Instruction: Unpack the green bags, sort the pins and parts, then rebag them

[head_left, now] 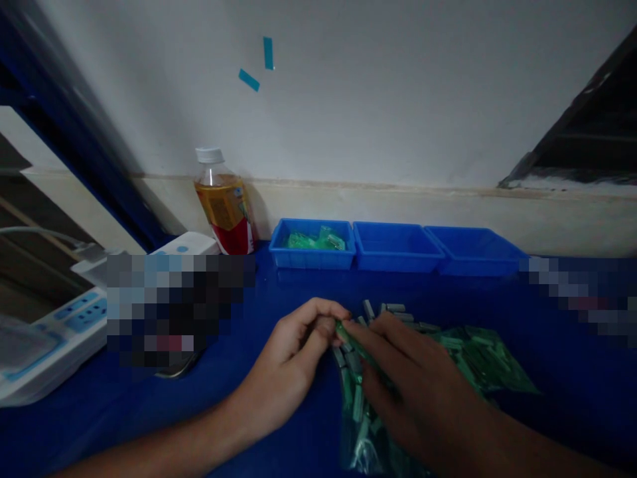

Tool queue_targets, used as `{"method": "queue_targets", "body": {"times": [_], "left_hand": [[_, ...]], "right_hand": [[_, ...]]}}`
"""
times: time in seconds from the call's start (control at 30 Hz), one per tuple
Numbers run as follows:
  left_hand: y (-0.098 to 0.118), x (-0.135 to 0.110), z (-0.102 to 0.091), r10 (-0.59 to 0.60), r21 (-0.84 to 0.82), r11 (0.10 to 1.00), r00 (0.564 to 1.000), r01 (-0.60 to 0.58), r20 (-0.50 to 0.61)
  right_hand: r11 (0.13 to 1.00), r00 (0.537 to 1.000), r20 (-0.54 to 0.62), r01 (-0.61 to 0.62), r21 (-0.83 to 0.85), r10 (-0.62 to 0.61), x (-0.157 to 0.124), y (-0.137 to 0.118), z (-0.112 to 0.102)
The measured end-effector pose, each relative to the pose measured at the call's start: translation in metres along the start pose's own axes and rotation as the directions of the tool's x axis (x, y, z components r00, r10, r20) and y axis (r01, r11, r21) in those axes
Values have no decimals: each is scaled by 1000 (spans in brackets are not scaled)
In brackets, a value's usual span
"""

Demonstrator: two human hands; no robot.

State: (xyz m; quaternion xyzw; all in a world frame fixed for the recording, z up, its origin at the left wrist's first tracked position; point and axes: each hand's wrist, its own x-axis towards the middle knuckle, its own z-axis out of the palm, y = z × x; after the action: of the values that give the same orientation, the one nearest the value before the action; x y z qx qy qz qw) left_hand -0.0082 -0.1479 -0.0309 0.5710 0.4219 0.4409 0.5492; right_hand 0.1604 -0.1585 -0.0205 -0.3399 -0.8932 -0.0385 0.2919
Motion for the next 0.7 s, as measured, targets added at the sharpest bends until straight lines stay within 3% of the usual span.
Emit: {"method": "queue_targets", "body": {"times": [0.13, 0.3, 0.7], "left_hand": [[-2, 2, -1, -16, 1, 1000, 999, 16, -51], [0, 0, 0, 3, -117, 993, 1000, -6, -28], [-2, -1, 0, 12, -109, 994, 1000, -11, 10]], "right_hand": [[999, 1000, -25, 5, -41, -6, -3, 2, 1], [995, 999, -47, -29, -93, 25, -4, 7, 1], [998, 998, -22, -65, 19, 66, -5, 7, 2]]}}
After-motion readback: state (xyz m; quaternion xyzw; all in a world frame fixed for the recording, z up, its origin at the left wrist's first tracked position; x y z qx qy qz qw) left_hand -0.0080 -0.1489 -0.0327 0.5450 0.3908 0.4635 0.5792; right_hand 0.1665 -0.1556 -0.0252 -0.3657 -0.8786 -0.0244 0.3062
